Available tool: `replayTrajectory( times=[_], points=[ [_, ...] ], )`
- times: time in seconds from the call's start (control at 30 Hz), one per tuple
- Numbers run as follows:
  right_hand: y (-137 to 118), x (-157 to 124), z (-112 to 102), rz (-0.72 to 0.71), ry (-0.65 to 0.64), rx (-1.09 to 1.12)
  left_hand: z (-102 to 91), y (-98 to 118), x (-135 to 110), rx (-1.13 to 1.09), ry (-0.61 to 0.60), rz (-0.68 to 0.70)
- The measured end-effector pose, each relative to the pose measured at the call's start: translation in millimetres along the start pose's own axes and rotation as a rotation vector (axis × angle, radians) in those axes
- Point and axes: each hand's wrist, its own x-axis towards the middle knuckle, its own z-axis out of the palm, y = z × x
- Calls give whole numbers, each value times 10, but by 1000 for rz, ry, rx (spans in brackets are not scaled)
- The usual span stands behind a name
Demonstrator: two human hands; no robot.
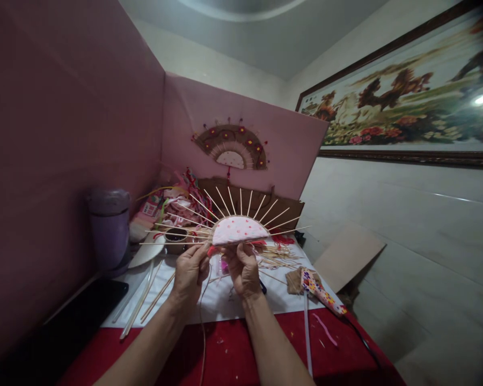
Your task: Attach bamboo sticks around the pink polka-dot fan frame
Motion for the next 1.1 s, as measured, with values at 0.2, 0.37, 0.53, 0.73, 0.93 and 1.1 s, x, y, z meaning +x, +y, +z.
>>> replayTrajectory(
  times=[0.2, 0.37, 0.53, 0.73, 0.93, 1.1],
  points=[
    [-3, 10, 3, -43, 13, -41, -19, 3, 5, -19, -40, -3],
    [-9, 6, 38, -54, -12, -36, -10, 0, 5, 25, -40, 16],
    [-6, 2, 61, -46, 29, 5, 15, -33, -27, 171, -70, 29],
    [-16, 14, 77, -68, 112, 58, 40, -88, -63, 272, -76, 42],
    [-9, 19, 87, -94, 148, 71, 14, -89, -51, 307, -63, 77],
    [3, 19, 77, -84, 141, 92, -11, -100, -56, 344, -80, 121]
  ],
)
